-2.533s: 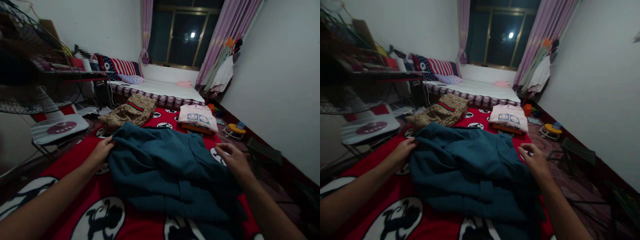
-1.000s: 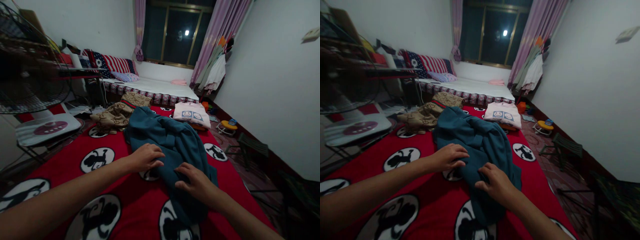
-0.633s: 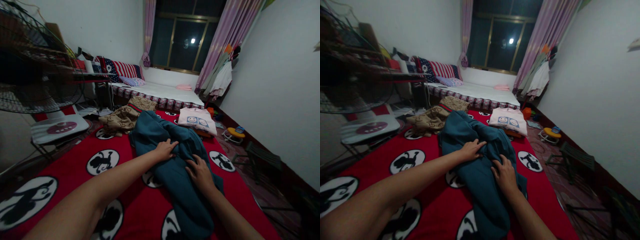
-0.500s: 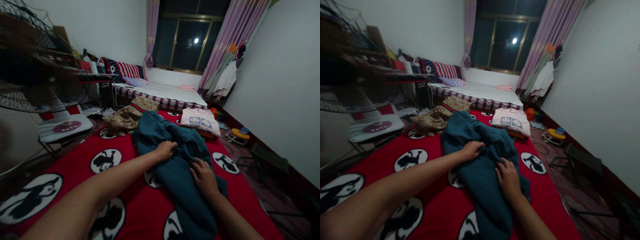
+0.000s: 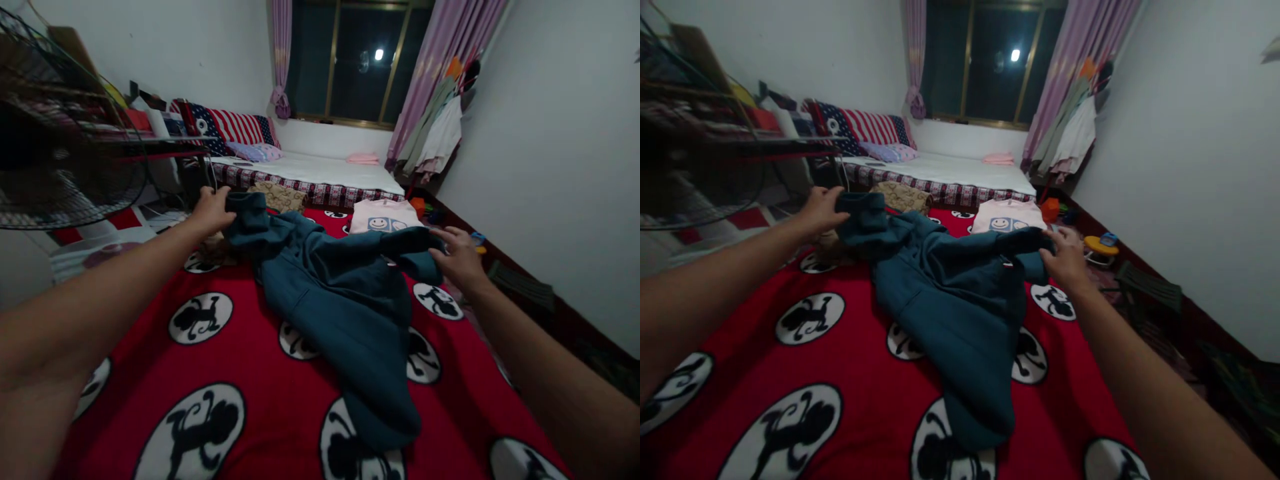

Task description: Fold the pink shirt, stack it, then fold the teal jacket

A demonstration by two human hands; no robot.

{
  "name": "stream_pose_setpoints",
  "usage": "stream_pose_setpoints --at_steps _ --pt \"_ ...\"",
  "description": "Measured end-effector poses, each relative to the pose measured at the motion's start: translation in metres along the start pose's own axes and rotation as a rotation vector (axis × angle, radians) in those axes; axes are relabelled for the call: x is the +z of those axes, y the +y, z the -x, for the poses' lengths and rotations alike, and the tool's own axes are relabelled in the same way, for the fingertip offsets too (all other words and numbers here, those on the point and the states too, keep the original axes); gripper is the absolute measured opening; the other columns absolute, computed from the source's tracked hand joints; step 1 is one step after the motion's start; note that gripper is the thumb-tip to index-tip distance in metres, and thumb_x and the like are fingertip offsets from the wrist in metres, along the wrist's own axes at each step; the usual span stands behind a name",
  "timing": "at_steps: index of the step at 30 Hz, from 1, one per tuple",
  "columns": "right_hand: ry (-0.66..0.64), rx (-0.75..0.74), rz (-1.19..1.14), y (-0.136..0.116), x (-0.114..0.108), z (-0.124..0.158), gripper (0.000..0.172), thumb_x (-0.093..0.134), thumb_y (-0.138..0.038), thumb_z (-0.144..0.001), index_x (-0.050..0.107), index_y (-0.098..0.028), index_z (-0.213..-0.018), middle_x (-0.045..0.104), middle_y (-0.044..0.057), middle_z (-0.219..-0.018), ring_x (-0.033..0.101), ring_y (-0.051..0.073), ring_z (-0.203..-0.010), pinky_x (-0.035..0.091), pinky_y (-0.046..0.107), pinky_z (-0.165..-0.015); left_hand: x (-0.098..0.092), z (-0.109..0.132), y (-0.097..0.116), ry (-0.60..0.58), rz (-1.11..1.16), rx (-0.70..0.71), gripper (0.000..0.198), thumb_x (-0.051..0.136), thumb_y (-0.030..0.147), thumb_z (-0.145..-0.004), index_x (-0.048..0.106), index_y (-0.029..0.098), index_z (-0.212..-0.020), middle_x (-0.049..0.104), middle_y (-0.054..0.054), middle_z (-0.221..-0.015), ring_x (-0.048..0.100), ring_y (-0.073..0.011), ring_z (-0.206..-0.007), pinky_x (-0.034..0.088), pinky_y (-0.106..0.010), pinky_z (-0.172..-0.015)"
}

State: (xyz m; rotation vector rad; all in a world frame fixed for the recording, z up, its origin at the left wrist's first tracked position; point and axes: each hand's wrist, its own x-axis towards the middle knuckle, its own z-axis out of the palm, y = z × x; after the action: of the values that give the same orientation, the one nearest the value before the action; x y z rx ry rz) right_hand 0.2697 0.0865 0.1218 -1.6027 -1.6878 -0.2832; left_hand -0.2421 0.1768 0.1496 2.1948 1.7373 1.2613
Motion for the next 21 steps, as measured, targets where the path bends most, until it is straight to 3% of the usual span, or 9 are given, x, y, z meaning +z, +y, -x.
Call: stream_pose_setpoints --at_steps 2,3,5,8,11,14,18,21 --pt "-0.045 -0.086 0.012 -0.016 0.011 0.024 0.037 0.059 -0.025 -0.075 0.067 -0.016 -0.110 0.052 0.015 -0.131 0.045 0.032 -0.125 0.035 0.053 -0.105 0.021 0.021 0.001 0.057 -0.049 0.160 0.052 0.070 0.030 -0.069 0.055 0.019 -0.118 0.031 -0.013 -0.150 0.013 -0.0416 -0.141 0.012 -0.063 -0.109" --pt "-0.110 -0.147 -0.018 -0.025 0.016 0.041 0.034 0.057 -0.024 -0.078 0.066 -0.018 -0.110 0.052 0.014 -0.132 0.045 0.031 -0.126 0.037 0.051 -0.105 0.034 0.036 0.006 -0.023 -0.085 0.250 0.050 0.068 0.030 -0.071 0.056 0.020 -0.120 0.029 -0.012 -0.151 0.012 -0.0404 -0.142 0.010 -0.060 -0.111" --pt "-0.338 -0.221 -0.106 -0.044 0.023 0.079 0.030 0.053 -0.023 -0.083 0.065 -0.022 -0.110 0.057 0.009 -0.126 0.053 0.025 -0.118 0.044 0.044 -0.099 0.060 0.070 0.026 -0.273 -0.123 0.404 0.047 0.062 0.031 -0.079 0.056 0.020 -0.125 0.036 -0.014 -0.148 0.025 -0.0363 -0.139 0.016 -0.053 -0.113" --pt "-0.654 -0.181 -0.146 -0.060 0.027 0.124 0.029 0.052 -0.032 -0.087 0.062 -0.023 -0.113 0.063 0.008 -0.115 0.061 0.022 -0.104 0.049 0.037 -0.090 0.093 0.116 0.060 -0.639 -0.092 0.544 0.063 0.060 0.045 -0.084 0.041 0.024 -0.140 0.039 -0.014 -0.147 0.026 -0.0332 -0.140 0.019 -0.053 -0.112" --pt "-0.666 -0.109 -0.064 -0.056 0.025 0.141 0.050 0.062 -0.043 -0.081 0.055 -0.021 -0.126 0.057 0.011 -0.125 0.055 0.026 -0.114 0.046 0.040 -0.094 0.116 0.139 0.085 -0.826 -0.048 0.608 0.089 0.065 0.058 -0.076 0.023 0.030 -0.149 0.031 -0.014 -0.151 0.017 -0.0363 -0.142 0.014 -0.061 -0.110" --pt "-0.686 -0.083 0.030 -0.046 0.021 0.142 0.056 0.067 -0.043 -0.076 0.054 -0.020 -0.126 0.057 0.013 -0.122 0.055 0.027 -0.112 0.046 0.039 -0.092 0.127 0.142 0.098 -0.877 -0.051 0.612 0.103 0.072 0.060 -0.067 0.020 0.028 -0.150 0.039 -0.017 -0.143 0.034 -0.0367 -0.133 0.019 -0.059 -0.108" --pt "-0.822 -0.029 0.170 -0.050 0.012 0.138 0.028 0.061 -0.031 -0.081 0.061 -0.018 -0.106 0.066 0.011 -0.101 0.062 0.024 -0.091 0.045 0.031 -0.075 0.127 0.140 0.104 -0.832 -0.117 0.680 0.098 0.079 0.057 -0.060 0.038 0.024 -0.143 0.050 -0.014 -0.125 0.051 -0.0305 -0.111 0.039 -0.040 -0.095" --pt "-0.919 -0.013 0.143 -0.071 0.004 0.131 0.011 0.056 -0.025 -0.080 0.062 -0.018 -0.087 0.067 0.007 -0.085 0.062 0.021 -0.078 0.041 0.027 -0.066 0.121 0.142 0.104 -0.828 -0.138 0.686 0.090 0.081 0.052 -0.059 0.046 0.025 -0.137 0.054 -0.011 -0.118 0.055 -0.0278 -0.104 0.043 -0.031 -0.084"
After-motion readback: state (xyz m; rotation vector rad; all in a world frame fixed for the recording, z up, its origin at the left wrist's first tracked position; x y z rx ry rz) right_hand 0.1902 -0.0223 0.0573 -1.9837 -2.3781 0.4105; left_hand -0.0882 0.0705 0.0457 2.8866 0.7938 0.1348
